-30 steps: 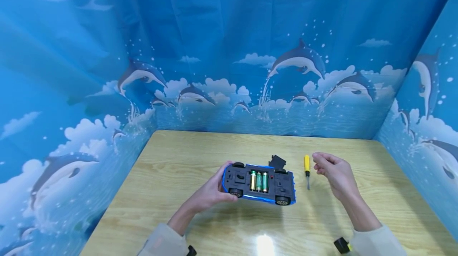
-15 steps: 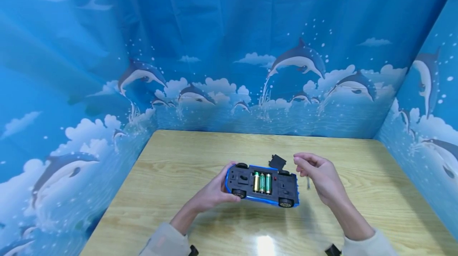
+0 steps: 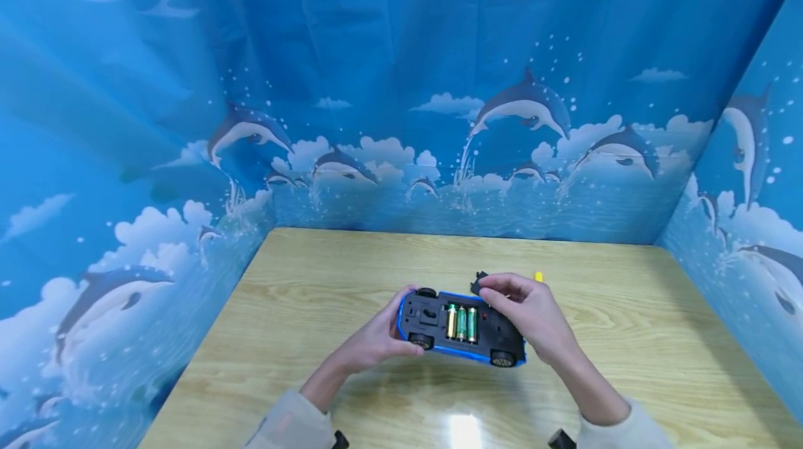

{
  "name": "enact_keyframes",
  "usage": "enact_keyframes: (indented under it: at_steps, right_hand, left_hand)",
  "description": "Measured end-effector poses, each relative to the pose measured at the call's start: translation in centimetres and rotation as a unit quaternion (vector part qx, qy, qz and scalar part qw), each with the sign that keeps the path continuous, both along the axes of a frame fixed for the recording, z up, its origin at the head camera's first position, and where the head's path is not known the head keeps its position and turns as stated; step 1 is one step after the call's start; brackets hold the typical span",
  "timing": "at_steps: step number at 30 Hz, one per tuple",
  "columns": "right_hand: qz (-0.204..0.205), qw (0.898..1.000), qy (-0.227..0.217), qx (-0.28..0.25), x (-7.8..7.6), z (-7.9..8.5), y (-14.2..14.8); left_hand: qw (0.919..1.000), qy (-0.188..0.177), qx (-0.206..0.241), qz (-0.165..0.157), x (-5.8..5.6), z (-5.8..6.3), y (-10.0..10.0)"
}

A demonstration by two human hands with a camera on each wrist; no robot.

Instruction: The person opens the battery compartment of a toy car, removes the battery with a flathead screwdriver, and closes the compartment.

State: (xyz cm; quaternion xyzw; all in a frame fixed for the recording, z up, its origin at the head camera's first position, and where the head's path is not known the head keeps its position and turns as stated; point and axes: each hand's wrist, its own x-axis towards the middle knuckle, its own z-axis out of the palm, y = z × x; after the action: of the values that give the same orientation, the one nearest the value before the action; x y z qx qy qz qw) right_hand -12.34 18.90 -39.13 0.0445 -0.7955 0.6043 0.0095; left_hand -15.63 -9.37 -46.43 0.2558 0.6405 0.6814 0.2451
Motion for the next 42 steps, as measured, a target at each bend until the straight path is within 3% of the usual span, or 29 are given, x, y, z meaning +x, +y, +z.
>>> enact_keyframes:
  at_steps: [6,13,16,24,34,38,42]
  right_hand:
    - [0.016,0.991,0.080,0.102,-0.1,-0.6,-1.1]
    - [-0.008,0.963,0.187,0.196,0.0,-1.5,-2.2]
    - [-0.006,0.952,0.211,0.221,0.1,-2.0,-2.6]
    - [-0.002,0.941,0.224,0.253,0.3,-2.6,-3.4]
    - [0.001,0.938,0.224,0.263,0.3,-2.9,-3.6]
    - [0.001,0.940,0.221,0.261,0.2,-3.0,-3.6]
    - [0.004,0.948,0.200,0.247,0.1,-3.1,-3.5]
  left_hand:
    - [1.0000,0.003,0.006,-0.004,0.0,0.1,0.1]
    - [0.9995,0.010,0.022,-0.021,-0.1,0.0,0.4]
    - [0.9995,0.007,0.023,-0.018,-0.1,0.0,0.5]
    - [0.9996,-0.004,0.024,-0.014,-0.2,0.0,0.6]
    - [0.9996,-0.005,0.024,-0.012,-0.2,0.0,0.7]
    - [0.9997,0.002,0.023,-0.010,-0.2,-0.1,0.8]
    - [0.9995,0.011,0.026,-0.012,-0.1,-0.2,0.8]
